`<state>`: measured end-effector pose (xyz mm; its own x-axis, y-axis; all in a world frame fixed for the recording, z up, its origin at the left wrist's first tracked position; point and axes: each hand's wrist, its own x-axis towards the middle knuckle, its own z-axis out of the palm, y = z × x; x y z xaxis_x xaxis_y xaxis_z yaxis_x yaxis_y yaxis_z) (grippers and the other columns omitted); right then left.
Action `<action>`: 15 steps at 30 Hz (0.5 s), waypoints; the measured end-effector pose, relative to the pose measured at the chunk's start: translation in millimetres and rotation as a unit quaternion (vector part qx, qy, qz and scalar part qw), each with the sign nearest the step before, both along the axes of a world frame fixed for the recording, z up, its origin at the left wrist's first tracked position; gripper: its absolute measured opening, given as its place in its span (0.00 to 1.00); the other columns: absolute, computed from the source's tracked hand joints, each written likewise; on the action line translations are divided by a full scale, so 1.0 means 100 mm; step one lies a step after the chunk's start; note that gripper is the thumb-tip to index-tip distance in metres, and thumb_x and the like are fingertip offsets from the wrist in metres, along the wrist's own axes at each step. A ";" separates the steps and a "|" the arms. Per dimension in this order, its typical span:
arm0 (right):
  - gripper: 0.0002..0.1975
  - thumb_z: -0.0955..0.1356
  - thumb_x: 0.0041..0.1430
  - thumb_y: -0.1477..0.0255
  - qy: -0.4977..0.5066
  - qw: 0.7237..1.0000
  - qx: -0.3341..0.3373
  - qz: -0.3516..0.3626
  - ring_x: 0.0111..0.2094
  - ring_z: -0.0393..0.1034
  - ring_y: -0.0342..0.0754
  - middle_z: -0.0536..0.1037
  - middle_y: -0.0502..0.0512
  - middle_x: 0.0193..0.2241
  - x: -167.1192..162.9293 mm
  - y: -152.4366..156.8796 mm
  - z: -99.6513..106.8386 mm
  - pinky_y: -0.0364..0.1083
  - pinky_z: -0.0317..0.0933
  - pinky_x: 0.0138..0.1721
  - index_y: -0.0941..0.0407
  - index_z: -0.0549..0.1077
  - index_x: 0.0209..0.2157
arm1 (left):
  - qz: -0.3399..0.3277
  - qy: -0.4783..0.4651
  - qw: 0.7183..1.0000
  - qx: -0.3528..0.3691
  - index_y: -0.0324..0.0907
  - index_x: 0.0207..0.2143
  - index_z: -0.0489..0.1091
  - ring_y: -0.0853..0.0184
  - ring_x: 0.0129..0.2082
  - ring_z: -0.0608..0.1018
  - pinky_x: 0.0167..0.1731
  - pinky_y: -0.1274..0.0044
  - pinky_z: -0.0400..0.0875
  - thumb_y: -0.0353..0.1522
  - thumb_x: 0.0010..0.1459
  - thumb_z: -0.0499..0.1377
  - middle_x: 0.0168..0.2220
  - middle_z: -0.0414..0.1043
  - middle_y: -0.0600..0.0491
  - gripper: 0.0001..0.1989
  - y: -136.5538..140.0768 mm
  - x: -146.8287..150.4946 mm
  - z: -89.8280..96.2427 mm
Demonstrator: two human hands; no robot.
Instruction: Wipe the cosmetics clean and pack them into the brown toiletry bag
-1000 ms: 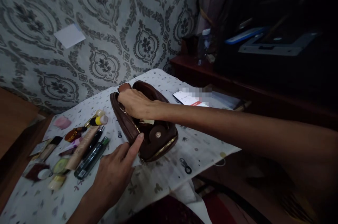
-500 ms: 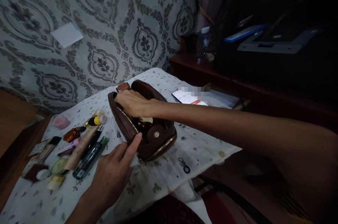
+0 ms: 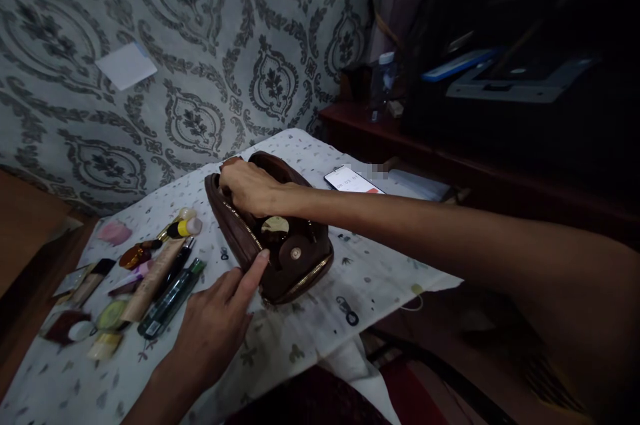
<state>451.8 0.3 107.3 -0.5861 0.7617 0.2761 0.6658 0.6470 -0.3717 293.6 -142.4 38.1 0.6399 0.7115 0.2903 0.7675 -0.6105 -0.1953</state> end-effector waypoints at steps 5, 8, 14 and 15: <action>0.13 0.64 0.53 0.81 -0.002 1.000 0.009 0.010 0.42 0.75 0.57 0.80 0.64 0.38 0.08 0.03 -0.06 0.48 0.66 0.38 0.59 0.78 0.37 | 0.001 0.002 1.000 -0.004 0.50 0.71 0.28 0.66 0.33 0.80 0.29 0.79 0.73 0.19 0.48 0.49 0.39 0.75 0.53 0.52 0.00 -0.02 0.00; 0.12 0.64 0.54 0.80 -0.009 1.000 0.019 0.017 0.42 0.75 0.57 0.80 0.64 0.38 0.09 0.06 -0.12 0.48 0.64 0.37 0.59 0.78 0.37 | -0.002 0.005 1.000 -0.008 0.51 0.71 0.28 0.66 0.34 0.80 0.30 0.80 0.73 0.19 0.50 0.49 0.43 0.76 0.52 0.51 0.00 -0.03 0.01; 0.13 0.64 0.54 0.81 -0.023 1.000 0.014 0.000 0.39 0.74 0.55 0.80 0.63 0.36 0.10 0.03 -0.09 0.47 0.61 0.34 0.59 0.78 0.37 | -0.013 -0.004 1.000 0.006 0.48 0.71 0.30 0.65 0.34 0.80 0.30 0.78 0.73 0.20 0.52 0.48 0.43 0.77 0.50 0.48 -0.02 -0.04 0.01; 0.13 0.64 0.53 0.81 -0.026 1.000 0.008 -0.001 0.38 0.74 0.54 0.80 0.63 0.36 0.10 0.02 -0.08 0.46 0.61 0.33 0.59 0.78 0.37 | -0.018 -0.013 1.000 0.012 0.48 0.71 0.30 0.64 0.34 0.81 0.31 0.78 0.74 0.20 0.52 0.48 0.44 0.77 0.50 0.47 -0.03 -0.06 0.00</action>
